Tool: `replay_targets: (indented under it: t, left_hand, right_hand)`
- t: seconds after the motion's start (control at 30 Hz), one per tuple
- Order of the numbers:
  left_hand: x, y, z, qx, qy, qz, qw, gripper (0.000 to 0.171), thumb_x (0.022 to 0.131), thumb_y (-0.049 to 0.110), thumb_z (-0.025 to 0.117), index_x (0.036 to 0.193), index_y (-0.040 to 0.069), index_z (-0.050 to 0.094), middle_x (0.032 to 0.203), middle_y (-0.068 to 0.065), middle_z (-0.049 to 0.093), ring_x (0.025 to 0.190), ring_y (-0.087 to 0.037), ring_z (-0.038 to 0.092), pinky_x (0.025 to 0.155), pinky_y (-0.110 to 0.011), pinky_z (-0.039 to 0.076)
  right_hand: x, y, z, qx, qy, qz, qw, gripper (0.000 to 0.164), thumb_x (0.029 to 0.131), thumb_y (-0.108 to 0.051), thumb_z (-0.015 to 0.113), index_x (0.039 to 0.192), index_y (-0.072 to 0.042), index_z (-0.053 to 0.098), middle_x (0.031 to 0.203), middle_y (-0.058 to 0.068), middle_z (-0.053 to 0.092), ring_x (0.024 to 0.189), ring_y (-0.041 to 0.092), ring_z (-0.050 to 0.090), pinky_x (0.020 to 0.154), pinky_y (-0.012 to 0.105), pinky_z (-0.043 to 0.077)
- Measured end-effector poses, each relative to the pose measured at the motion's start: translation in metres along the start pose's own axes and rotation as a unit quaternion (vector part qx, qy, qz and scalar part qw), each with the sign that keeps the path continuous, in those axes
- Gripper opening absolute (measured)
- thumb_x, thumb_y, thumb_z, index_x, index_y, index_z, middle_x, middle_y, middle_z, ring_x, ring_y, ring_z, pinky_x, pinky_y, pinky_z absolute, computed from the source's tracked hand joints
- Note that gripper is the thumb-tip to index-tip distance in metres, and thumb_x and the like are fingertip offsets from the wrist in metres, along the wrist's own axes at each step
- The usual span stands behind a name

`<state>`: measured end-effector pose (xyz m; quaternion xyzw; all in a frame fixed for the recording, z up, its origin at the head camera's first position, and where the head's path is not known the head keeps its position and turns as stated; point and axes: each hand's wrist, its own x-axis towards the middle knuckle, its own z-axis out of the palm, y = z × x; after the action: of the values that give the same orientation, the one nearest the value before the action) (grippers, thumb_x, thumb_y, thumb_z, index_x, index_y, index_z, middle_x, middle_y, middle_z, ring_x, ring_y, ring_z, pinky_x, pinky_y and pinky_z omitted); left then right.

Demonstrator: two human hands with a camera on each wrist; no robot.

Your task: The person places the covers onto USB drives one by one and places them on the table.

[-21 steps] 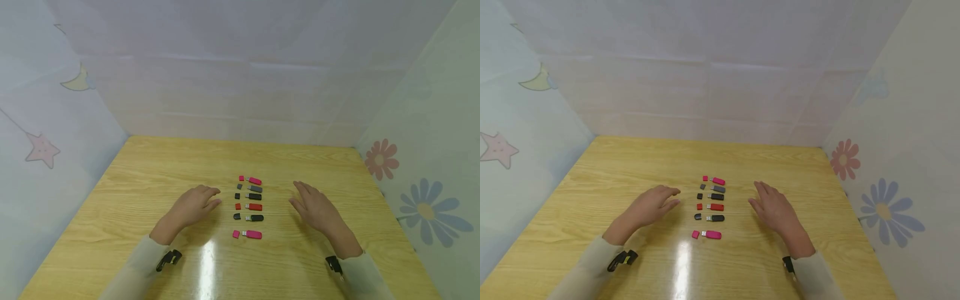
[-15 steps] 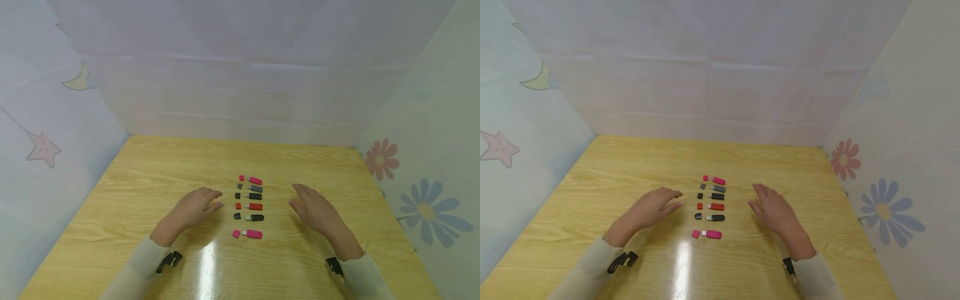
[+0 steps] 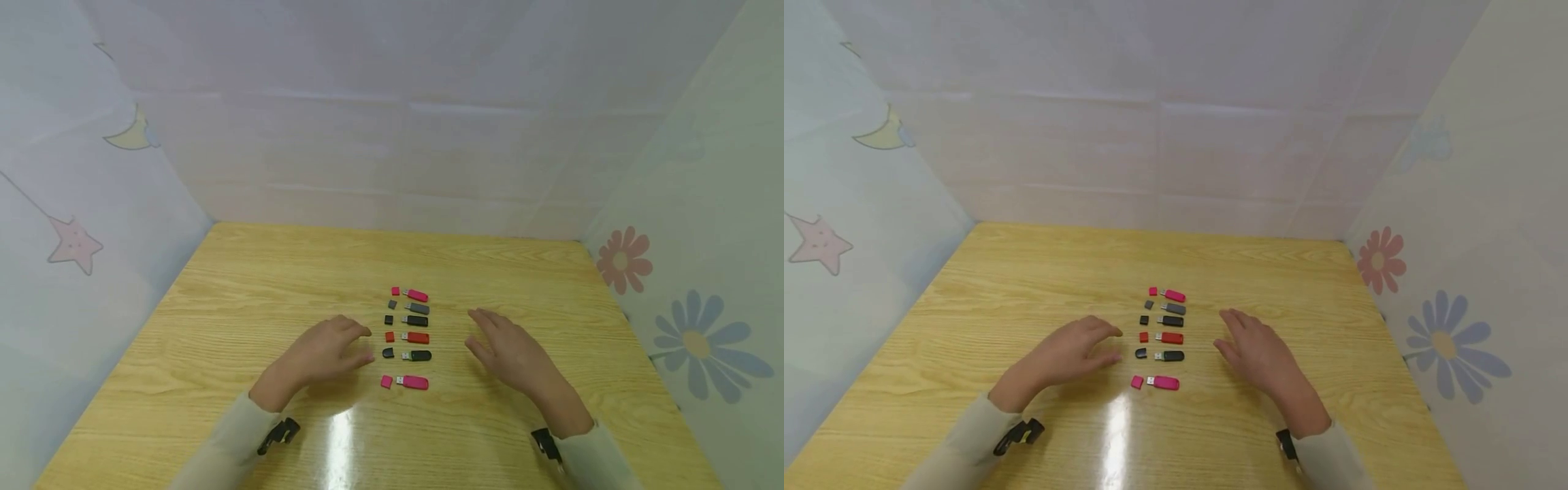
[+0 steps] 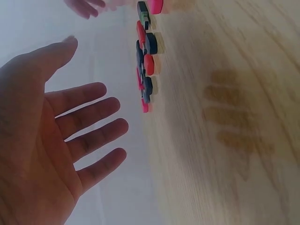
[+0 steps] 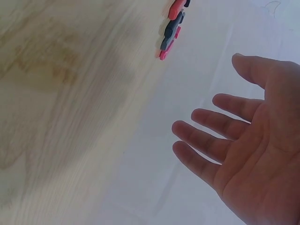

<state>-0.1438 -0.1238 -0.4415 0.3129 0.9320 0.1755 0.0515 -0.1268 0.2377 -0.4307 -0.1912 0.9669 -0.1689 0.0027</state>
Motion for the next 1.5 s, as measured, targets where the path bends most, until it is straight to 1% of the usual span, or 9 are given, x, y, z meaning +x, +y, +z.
replay_targets:
  t: [0.2,0.3,0.4,0.63,0.87,1.03,1.2,1.33,1.5]
  left_hand:
    - [-0.001,0.005,0.001,0.006,-0.005,0.03,0.9995,0.048,0.097,0.049,0.064,0.128,0.013,0.067,0.129,-0.003,0.066,0.124,-0.024,0.059,0.106,-0.044,0.047]
    - [-0.001,0.007,0.002,0.011,-0.003,0.048,0.9988,0.045,0.096,0.046,0.066,0.126,0.012,0.069,0.127,-0.003,0.067,0.121,-0.024,0.06,0.104,-0.044,0.049]
    - [-0.002,0.009,0.003,0.012,-0.009,0.057,0.9983,0.042,0.096,0.044,0.067,0.126,0.013,0.069,0.126,-0.002,0.067,0.119,-0.022,0.061,0.101,-0.042,0.051]
    - [-0.001,0.012,0.009,0.019,-0.02,0.066,0.9974,0.039,0.095,0.041,0.069,0.124,0.014,0.07,0.123,0.0,0.068,0.117,-0.02,0.061,0.104,-0.04,0.049]
    - [-0.001,0.017,0.01,0.016,-0.041,0.071,0.9965,0.038,0.095,0.039,0.068,0.124,0.014,0.07,0.123,0.0,0.068,0.116,-0.019,0.062,0.1,-0.039,0.051]
    - [0.001,0.019,0.016,0.021,-0.053,0.079,0.9952,0.037,0.096,0.039,0.068,0.123,0.014,0.07,0.121,0.0,0.069,0.114,-0.018,0.063,0.1,-0.037,0.051]
    - [0.002,0.021,0.022,0.038,-0.054,0.098,0.9929,0.034,0.096,0.037,0.067,0.121,0.015,0.071,0.118,0.001,0.07,0.111,-0.017,0.063,0.097,-0.035,0.052]
    - [0.002,0.023,0.025,0.047,-0.053,0.106,0.9918,0.031,0.096,0.035,0.067,0.119,0.015,0.071,0.116,0.001,0.07,0.11,-0.017,0.064,0.096,-0.034,0.052]
    - [0.003,0.026,0.027,0.06,-0.067,0.095,0.9914,0.033,0.095,0.034,0.068,0.12,0.014,0.071,0.119,0.0,0.07,0.114,-0.019,0.063,0.103,-0.037,0.049]
  right_hand:
    - [-0.002,-0.005,0.004,-0.006,0.008,-0.02,1.0,0.058,0.1,-0.032,0.065,0.147,-0.001,0.048,0.144,0.023,0.054,0.128,0.042,0.055,0.102,0.058,0.047]
    - [-0.002,-0.008,0.007,-0.013,0.006,-0.026,1.0,0.057,0.099,-0.031,0.066,0.145,-0.002,0.05,0.143,0.022,0.055,0.126,0.042,0.057,0.101,0.057,0.048]
    - [-0.003,-0.011,0.008,-0.022,0.006,-0.031,0.999,0.053,0.099,-0.031,0.067,0.142,-0.002,0.054,0.141,0.021,0.056,0.125,0.041,0.058,0.1,0.057,0.049]
    - [-0.004,-0.016,0.012,-0.038,0.003,-0.037,0.999,0.049,0.097,-0.029,0.069,0.138,-0.003,0.059,0.138,0.02,0.059,0.122,0.04,0.06,0.098,0.056,0.05]
    - [-0.006,-0.022,0.018,-0.047,-0.03,-0.036,0.998,0.05,0.097,-0.031,0.07,0.137,-0.004,0.06,0.138,0.019,0.06,0.124,0.038,0.06,0.099,0.056,0.05]
    - [-0.006,-0.026,0.021,-0.048,-0.036,-0.04,0.997,0.047,0.096,-0.03,0.07,0.135,-0.004,0.062,0.136,0.018,0.061,0.123,0.037,0.06,0.101,0.054,0.049]
    - [-0.006,-0.032,0.023,-0.046,-0.05,-0.047,0.997,0.045,0.096,-0.03,0.071,0.133,-0.005,0.064,0.134,0.017,0.063,0.122,0.035,0.061,0.101,0.052,0.05]
    - [-0.006,-0.038,0.024,-0.041,-0.061,-0.052,0.996,0.043,0.096,-0.031,0.071,0.13,-0.006,0.066,0.131,0.014,0.065,0.119,0.032,0.063,0.099,0.05,0.052]
    - [-0.005,-0.044,0.025,-0.045,-0.08,-0.06,0.994,0.04,0.096,-0.03,0.07,0.127,-0.006,0.067,0.124,0.011,0.067,0.113,0.029,0.065,0.096,0.048,0.053]
